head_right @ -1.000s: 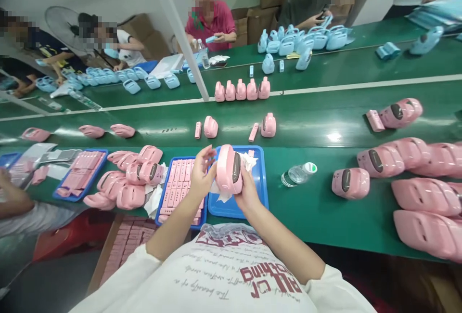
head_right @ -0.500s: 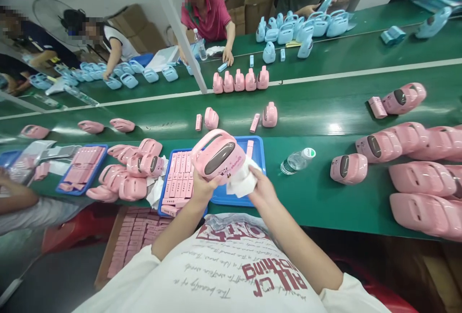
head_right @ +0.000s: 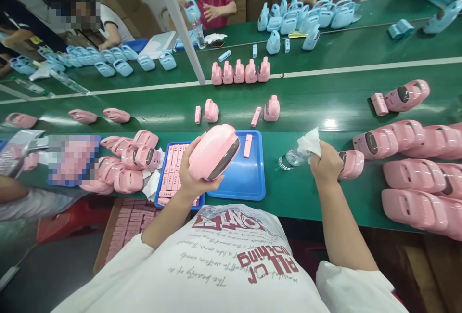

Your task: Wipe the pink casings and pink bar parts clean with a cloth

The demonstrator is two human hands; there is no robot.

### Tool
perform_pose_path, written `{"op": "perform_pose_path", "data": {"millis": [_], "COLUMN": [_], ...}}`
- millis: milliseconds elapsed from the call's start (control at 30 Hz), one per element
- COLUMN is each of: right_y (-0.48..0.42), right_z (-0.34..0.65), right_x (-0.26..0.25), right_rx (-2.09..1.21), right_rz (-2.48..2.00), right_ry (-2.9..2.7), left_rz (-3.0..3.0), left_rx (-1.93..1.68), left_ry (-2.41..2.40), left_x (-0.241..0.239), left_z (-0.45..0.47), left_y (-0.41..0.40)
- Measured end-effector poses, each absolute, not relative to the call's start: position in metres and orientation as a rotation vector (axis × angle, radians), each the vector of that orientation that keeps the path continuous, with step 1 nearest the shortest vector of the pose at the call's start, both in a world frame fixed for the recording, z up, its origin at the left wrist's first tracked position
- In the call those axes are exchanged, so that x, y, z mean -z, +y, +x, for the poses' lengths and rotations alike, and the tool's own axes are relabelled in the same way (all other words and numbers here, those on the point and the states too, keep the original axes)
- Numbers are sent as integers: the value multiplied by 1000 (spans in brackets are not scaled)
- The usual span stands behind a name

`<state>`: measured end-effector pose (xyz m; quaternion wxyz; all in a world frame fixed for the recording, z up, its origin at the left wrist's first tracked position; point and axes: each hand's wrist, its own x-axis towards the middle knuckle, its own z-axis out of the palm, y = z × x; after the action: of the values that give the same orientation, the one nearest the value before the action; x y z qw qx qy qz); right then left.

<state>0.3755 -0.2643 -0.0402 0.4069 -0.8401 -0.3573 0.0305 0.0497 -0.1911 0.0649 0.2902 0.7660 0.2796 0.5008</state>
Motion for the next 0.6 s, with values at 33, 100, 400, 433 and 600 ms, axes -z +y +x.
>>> {"op": "perform_pose_path", "data": {"millis": [33, 100, 400, 433, 600], "right_y": [-265, -268, -254, -252, -255], "right_z": [374, 373, 390, 397, 421], "right_x": [42, 46, 81, 83, 78], "right_rx": [-33, 30, 189, 238, 294], "right_rz": [-2108, -2065, -1917, -1906, -1589], "right_ry": [-935, -1050, -1154, -1063, -481], "left_rz": [2056, 2095, 2165, 2192, 2364], "left_rx": [-1343, -1367, -1571, -1589, -1704], "left_ry": [768, 820, 929, 941, 883], "left_x": [-64, -63, -57, -56, -54], "left_z": [50, 50, 53, 52, 42], "left_y": [-191, -191, -188, -187, -182]}}
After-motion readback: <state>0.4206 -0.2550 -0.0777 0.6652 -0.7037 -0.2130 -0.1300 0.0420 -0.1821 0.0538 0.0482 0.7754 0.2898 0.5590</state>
